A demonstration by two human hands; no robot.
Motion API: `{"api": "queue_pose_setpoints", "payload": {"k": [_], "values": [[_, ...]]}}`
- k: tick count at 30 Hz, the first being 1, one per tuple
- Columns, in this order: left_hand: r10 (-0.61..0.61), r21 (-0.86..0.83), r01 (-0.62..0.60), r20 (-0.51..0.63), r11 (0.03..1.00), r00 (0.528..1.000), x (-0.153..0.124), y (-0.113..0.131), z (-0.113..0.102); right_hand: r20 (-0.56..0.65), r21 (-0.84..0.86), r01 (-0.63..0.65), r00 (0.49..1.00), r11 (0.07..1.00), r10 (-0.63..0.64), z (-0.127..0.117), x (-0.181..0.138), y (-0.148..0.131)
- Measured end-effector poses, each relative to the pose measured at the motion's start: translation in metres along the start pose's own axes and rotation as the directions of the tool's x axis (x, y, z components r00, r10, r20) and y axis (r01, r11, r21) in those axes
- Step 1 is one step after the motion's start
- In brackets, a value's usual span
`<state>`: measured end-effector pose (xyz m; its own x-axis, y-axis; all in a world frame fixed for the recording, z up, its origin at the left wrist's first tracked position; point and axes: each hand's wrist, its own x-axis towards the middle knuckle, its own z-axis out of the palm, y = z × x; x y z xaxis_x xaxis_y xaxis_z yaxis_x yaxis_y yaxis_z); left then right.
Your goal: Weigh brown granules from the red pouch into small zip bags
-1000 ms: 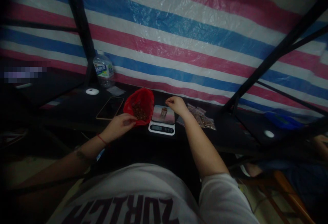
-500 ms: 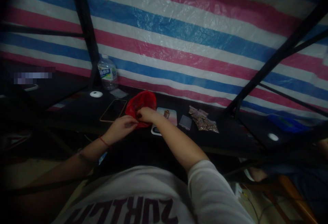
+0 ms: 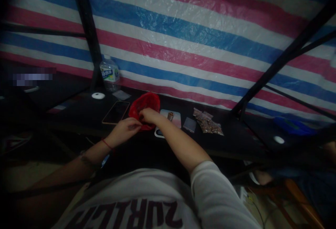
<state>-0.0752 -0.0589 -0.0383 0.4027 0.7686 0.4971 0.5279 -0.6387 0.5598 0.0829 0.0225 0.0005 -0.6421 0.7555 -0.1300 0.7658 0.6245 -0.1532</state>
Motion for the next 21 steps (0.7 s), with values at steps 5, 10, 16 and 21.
{"api": "queue_pose_setpoints", "payload": {"k": [5, 10, 16, 21], "values": [[0.0, 0.012, 0.0, 0.004, 1.0, 1.0, 0.0002, 0.0015, -0.0001, -0.003, -0.012, 0.01, 1.0, 1.0, -0.01, 0.0029, 0.0029, 0.0044], [0.003, 0.011, -0.003, 0.0, 1.0, 1.0, 0.0006, 0.0018, -0.0005, -0.006, -0.044, 0.008, 1.0, 0.999, -0.008, 0.006, 0.0034, 0.0042], [0.006, -0.001, -0.006, -0.012, 1.0, 1.0, 0.0005, 0.0011, 0.0009, -0.035, -0.034, -0.007, 0.999, 0.999, 0.006, 0.0054, 0.0, -0.0005], [0.008, 0.006, -0.008, -0.01, 1.0, 1.0, 0.0005, 0.0012, 0.0003, -0.095, 0.025, -0.002, 0.995, 1.0, 0.004, 0.0007, -0.0049, 0.0022]]}}
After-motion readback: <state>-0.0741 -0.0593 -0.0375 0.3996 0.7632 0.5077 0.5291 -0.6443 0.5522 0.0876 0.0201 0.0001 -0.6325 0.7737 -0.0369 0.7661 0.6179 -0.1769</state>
